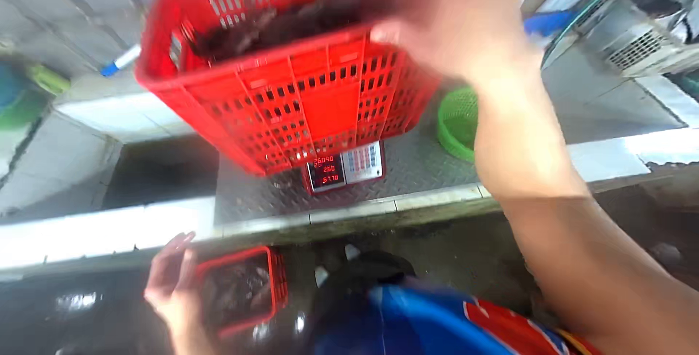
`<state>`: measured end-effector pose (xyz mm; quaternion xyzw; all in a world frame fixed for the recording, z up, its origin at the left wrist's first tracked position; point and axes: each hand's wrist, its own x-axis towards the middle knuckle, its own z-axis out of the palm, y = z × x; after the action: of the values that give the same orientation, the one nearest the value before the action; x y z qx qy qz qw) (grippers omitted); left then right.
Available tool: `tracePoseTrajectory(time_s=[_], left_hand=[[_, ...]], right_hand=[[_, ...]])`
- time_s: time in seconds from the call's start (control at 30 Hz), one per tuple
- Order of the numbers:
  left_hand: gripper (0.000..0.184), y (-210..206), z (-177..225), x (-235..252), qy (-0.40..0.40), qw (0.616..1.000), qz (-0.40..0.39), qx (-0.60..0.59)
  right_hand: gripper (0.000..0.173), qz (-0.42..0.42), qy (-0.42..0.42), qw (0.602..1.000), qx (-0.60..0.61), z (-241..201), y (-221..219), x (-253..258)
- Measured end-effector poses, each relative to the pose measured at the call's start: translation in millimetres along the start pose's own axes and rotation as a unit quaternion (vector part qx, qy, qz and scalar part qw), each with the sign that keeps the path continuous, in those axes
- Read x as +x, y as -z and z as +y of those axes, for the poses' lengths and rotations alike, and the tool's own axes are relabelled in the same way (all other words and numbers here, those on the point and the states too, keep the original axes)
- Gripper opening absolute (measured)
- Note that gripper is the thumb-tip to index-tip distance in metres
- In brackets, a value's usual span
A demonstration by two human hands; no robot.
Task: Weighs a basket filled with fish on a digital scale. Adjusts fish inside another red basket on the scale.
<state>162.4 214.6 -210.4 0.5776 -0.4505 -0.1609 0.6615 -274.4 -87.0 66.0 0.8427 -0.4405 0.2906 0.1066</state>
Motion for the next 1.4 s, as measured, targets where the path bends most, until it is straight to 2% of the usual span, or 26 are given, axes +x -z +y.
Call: tracePoseTrajectory(time_s=[0.1, 0.17, 0.27, 0.37, 0.43, 0.53, 0.6, 0.67, 0.73, 0.8, 0.9, 0.97, 1.03, 1.13, 1.33, 1.4], left_hand=[[0.041, -9.7, 92.0, 85.2, -0.187, 0.975, -0.117, -0.028], [0.045, -32.0, 150.1, 138.0, -0.266, 0.947, -0.181, -0.005], [0.046, -95.8, 223.5, 210.4, -0.333, 0.905, -0.250, 0.086], [0.042, -194.1, 280.5, 263.9, -0.330, 0.869, -0.318, 0.185], [0.040, -261.7, 285.6, 300.0, -0.294, 0.840, -0.371, 0.267], [0.043, -351.1, 251.0, 352.7, -0.246, 0.774, -0.464, 0.354], [0.050, -393.2, 227.7, 372.5, -0.203, 0.726, -0.515, 0.408], [0.051, -417.5, 216.6, 379.0, -0.187, 0.693, -0.554, 0.421], [0.049, -427.5, 216.8, 374.7, -0.188, 0.679, -0.586, 0.400], [0.044, -428.3, 216.9, 367.8, -0.195, 0.684, -0.613, 0.345], [0.040, -420.1, 220.2, 361.6, -0.239, 0.681, -0.631, 0.285], [0.039, -417.1, 220.9, 364.2, -0.253, 0.677, -0.635, 0.274], [0.034, -415.6, 221.5, 369.3, -0.217, 0.678, -0.641, 0.287], [0.025, -401.0, 218.1, 360.5, -0.101, 0.679, -0.651, 0.324], [0.019, -351.1, 224.0, 334.0, -0.099, 0.701, -0.634, 0.310], [0.022, -344.7, 227.4, 336.3, -0.071, 0.691, -0.630, 0.347]], right_hand=[[0.075, 0.098, 0.055, 0.993, 0.018, 20.3, 11.0, -5.8], [0.067, 0.136, 0.076, 0.987, 0.046, 35.1, 16.7, -8.8], [0.060, 0.141, 0.077, 0.985, 0.066, 52.4, 22.5, -7.1], [0.058, 0.123, 0.071, 0.987, 0.068, 63.6, 23.8, -10.0], [0.054, 0.117, 0.072, 0.987, 0.078, 71.5, 23.2, -14.3], [0.057, 0.125, 0.091, 0.982, 0.106, 88.0, 13.7, -19.1], [0.059, 0.130, 0.106, 0.979, 0.115, 100.9, 6.5, -24.8], [0.053, 0.169, 0.134, 0.968, 0.127, 116.8, -0.1, -35.2], [0.043, 0.228, 0.150, 0.953, 0.130, 135.1, -3.9, -56.3], [0.041, 0.276, 0.133, 0.944, 0.126, 152.2, -4.2, -83.3], [0.046, 0.284, 0.075, 0.946, 0.138, 167.4, -6.4, -107.2], [0.043, 0.282, 0.043, 0.945, 0.160, 171.2, -18.3, -112.4], [0.038, 0.281, 0.007, 0.942, 0.186, 172.2, -36.0, -116.5], [0.035, 0.266, -0.029, 0.936, 0.228, 167.9, -59.5, -128.0], [0.039, 0.263, -0.026, 0.939, 0.220, 170.8, -78.4, -122.4], [0.043, 0.254, -0.013, 0.941, 0.225, 181.0, -82.8, -115.1]])
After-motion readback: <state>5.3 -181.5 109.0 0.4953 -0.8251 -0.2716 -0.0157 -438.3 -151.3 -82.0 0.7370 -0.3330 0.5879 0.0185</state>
